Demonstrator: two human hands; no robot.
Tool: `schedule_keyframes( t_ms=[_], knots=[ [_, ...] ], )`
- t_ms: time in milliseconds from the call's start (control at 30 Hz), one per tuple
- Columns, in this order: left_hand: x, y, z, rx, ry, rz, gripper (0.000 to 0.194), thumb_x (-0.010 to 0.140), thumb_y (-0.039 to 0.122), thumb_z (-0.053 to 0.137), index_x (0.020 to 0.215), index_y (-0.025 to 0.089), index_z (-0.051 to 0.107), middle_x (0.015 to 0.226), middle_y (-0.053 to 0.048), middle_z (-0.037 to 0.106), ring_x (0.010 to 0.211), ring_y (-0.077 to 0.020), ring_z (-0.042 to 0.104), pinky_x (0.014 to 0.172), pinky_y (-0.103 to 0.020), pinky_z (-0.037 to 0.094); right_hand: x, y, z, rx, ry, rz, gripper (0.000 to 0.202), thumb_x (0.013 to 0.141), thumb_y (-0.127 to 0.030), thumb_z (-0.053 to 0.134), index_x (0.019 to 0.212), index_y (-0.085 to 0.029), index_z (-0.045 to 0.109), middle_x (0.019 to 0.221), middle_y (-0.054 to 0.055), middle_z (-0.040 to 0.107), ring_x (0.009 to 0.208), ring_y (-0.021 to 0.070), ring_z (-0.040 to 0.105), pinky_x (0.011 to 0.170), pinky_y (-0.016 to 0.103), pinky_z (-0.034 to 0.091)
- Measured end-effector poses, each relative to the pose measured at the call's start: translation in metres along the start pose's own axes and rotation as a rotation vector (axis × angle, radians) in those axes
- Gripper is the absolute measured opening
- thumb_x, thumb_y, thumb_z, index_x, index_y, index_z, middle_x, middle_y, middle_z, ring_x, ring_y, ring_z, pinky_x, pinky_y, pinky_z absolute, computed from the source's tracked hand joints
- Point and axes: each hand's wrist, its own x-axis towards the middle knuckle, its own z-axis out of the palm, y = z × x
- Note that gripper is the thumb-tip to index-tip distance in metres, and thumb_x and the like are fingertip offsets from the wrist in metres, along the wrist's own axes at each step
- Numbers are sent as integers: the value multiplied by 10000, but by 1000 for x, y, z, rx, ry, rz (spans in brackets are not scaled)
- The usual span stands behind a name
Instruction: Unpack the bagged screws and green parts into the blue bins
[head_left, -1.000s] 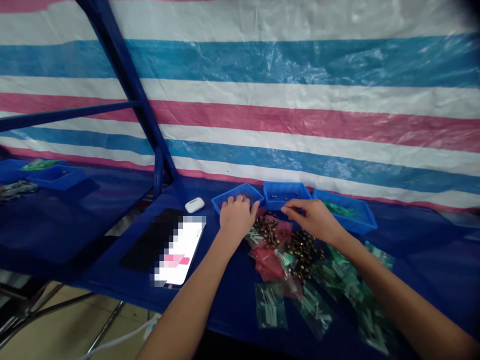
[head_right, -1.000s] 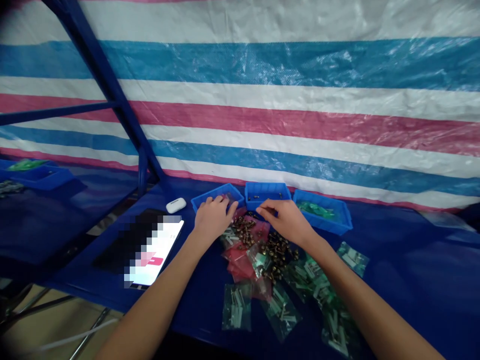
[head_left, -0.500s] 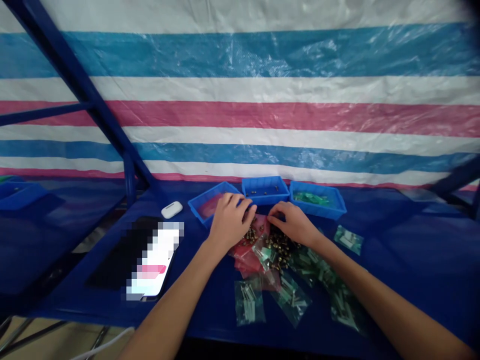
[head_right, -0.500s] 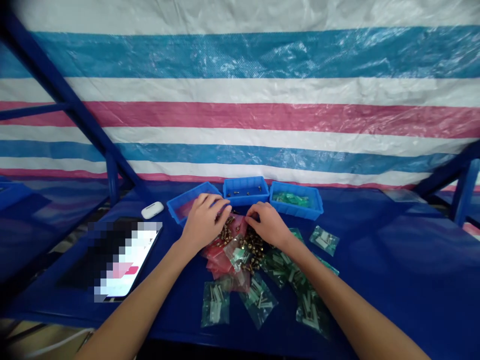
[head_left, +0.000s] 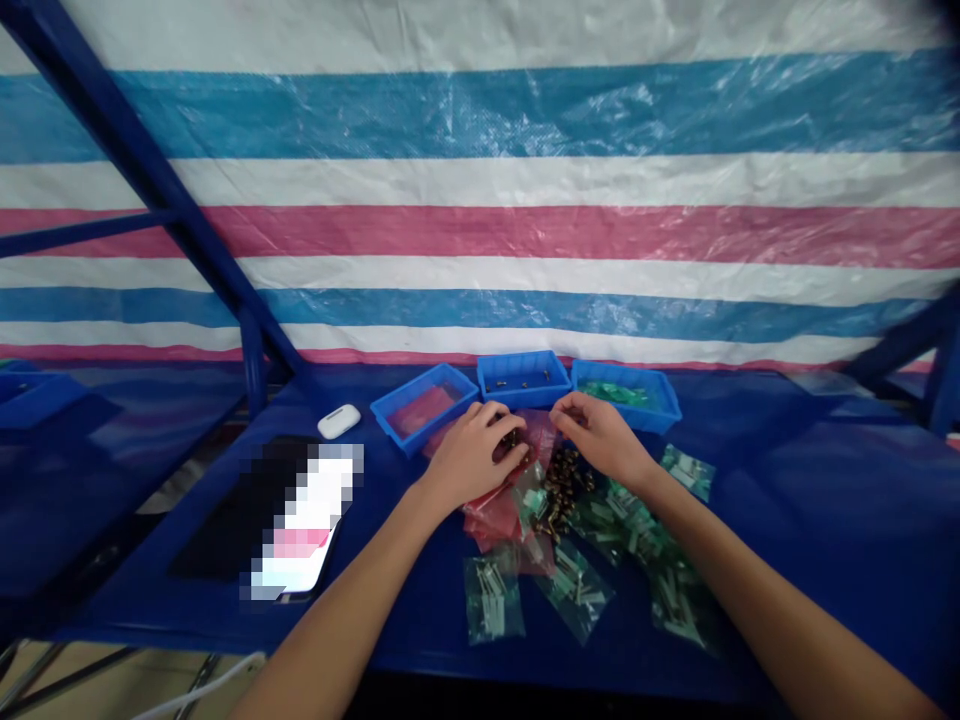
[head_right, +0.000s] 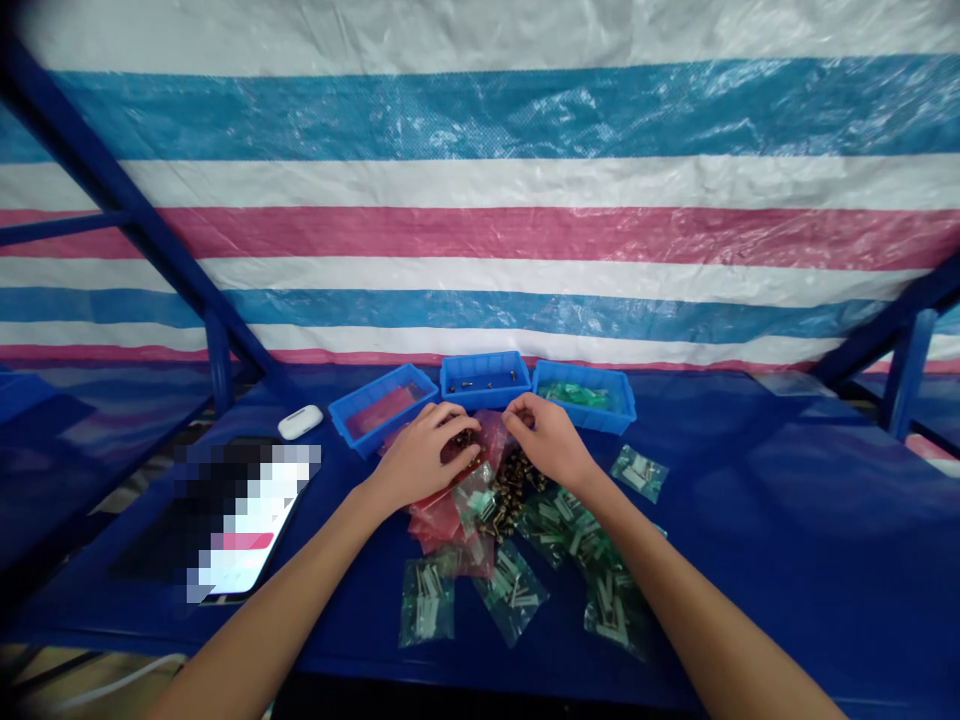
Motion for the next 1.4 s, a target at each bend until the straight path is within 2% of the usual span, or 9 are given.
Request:
schedule_keyframes(
  t_ms=[300, 533, 700, 833, 933, 1000, 1167, 1300, 1400],
  knots=[
    [1, -3, 3, 22, -59, 8, 245, 953, 345, 479, 1021, 196, 661, 1044, -58, 635, 960, -220, 526, 927, -399, 428, 2, 2, -7, 277, 88, 36, 161, 902, -365, 511, 842, -216, 519, 661, -31, 541, 529, 124, 502, 517, 261, 399],
    [0, -3, 6, 42, -50, 6, 236, 956, 322, 477, 988, 193, 672, 1019, -60, 637, 959, -216, 533, 927, -395, 433, 3, -1, -13, 488, 172, 30, 134, 896, -346, 548, 838, -230, 520, 705, -17, 601, 627, 143, 590, 625, 275, 503],
    [0, -3, 7, 33, -39, 1, 235, 961, 298, 466, 967, 191, 674, 1022, -57, 639, 959, -216, 536, 914, -387, 446, 4, -3, -18, 612, 266, -3, 140, 880, -348, 580, 828, -230, 526, 729, -22, 574, 662, 127, 578, 671, 265, 523],
    [2, 0, 2, -56, 31, -53, 261, 977, 275, 421, 1010, 185, 664, 1049, -63, 656, 997, -225, 547, 960, -400, 423, 3, -6, -20, 707, 285, -44, 125, 874, -331, 585, 819, -233, 530, 759, -20, 526, 717, 122, 555, 735, 261, 511],
    [3, 2, -3, -288, 146, -183, 316, 992, 335, 385, 1100, 189, 643, 1108, -66, 667, 1059, -236, 563, 988, -405, 408, 1, -13, -21, 701, 252, -89, 125, 874, -338, 562, 811, -241, 515, 793, -4, 498, 769, 144, 545, 756, 278, 499],
    [5, 4, -5, -572, 191, -282, 390, 993, 422, 359, 1140, 196, 640, 1151, -65, 669, 1102, -240, 576, 996, -391, 411, -2, -19, -22, 664, 229, -102, 127, 879, -353, 532, 818, -249, 489, 821, 13, 495, 814, 170, 550, 769, 300, 495],
    [9, 6, -7, -1405, 83, -458, 690, 878, 707, 363, 1093, 126, 667, 1033, -140, 713, 1046, -284, 642, 890, -383, 499, -7, -26, -20, 577, 170, -71, 152, 884, -408, 471, 847, -264, 442, 853, 38, 525, 836, 209, 554, 771, 343, 484],
    [12, 8, -14, -1604, 5, -608, 624, 829, 671, 518, 1060, 108, 656, 935, -156, 719, 920, -267, 682, 781, -364, 551, -8, -23, -16, 592, 99, -47, 168, 882, -408, 487, 828, -255, 447, 770, 18, 483, 750, 191, 515, 725, 327, 467],
    [12, 8, -17, -1650, -62, -639, 622, 869, 672, 439, 1095, 128, 638, 964, -149, 713, 932, -263, 676, 749, -374, 568, -8, -25, -14, 672, 67, -44, 158, 873, -383, 480, 802, -247, 443, 762, 17, 455, 772, 189, 509, 759, 326, 468]
  ],
)
